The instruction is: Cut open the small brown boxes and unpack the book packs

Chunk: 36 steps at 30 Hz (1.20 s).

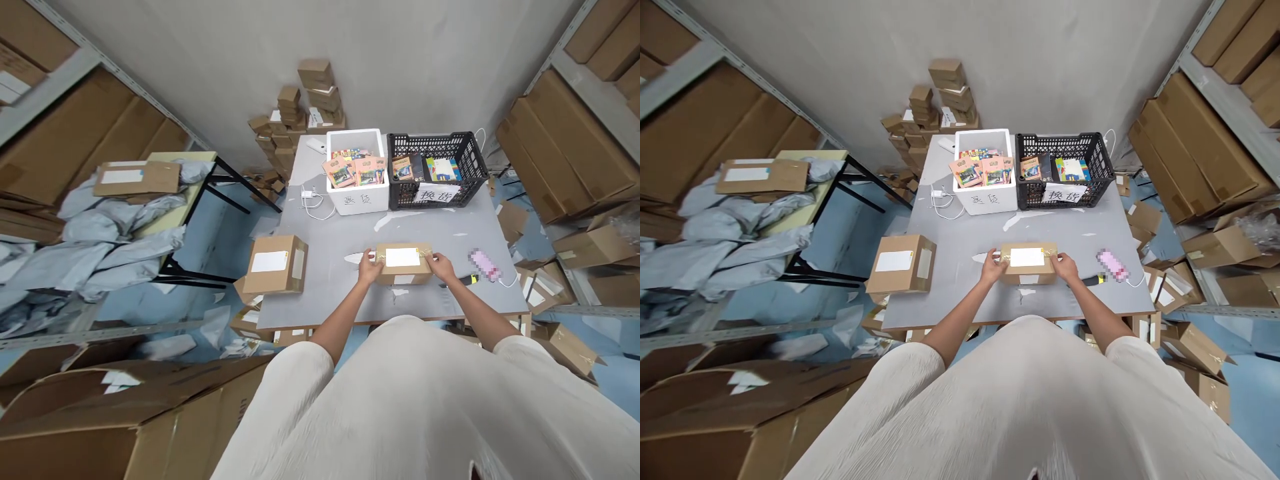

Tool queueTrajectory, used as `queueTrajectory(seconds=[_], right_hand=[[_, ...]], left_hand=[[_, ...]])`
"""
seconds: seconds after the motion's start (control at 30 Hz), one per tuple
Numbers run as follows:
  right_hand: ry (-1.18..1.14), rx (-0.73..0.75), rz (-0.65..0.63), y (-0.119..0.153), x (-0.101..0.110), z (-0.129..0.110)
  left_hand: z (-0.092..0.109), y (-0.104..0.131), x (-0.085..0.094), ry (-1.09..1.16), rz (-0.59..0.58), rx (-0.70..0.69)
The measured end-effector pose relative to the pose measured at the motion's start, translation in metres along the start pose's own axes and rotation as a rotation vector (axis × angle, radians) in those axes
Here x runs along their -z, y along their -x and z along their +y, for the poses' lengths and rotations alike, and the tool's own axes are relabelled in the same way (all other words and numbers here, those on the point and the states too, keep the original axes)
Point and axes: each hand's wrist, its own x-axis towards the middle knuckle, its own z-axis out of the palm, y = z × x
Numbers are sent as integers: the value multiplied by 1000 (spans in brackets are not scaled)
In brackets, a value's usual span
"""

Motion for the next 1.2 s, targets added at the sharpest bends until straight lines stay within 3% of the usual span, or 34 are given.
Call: queueTrajectory(seconds=[0.17, 0.43, 0.67, 0.97, 1.1, 1.2], right_hand=[[-112, 41, -58, 6, -3, 17], [-251, 64, 6, 10, -15, 28], [-306, 102, -13, 11, -17, 34], [-438, 171, -53, 37, -22, 48], [-354, 189, -70, 51, -8, 45], [-365, 180, -75, 49, 7, 30]], left_hand=[[-20, 6, -1, 101, -57, 36], [-32, 19, -12, 164, -23, -84], [-44, 29, -12, 238, -21, -137], [-45, 51, -4, 227, -74, -84], [-36, 59, 1, 171, -115, -46], [-22, 53, 6, 139, -55, -39]])
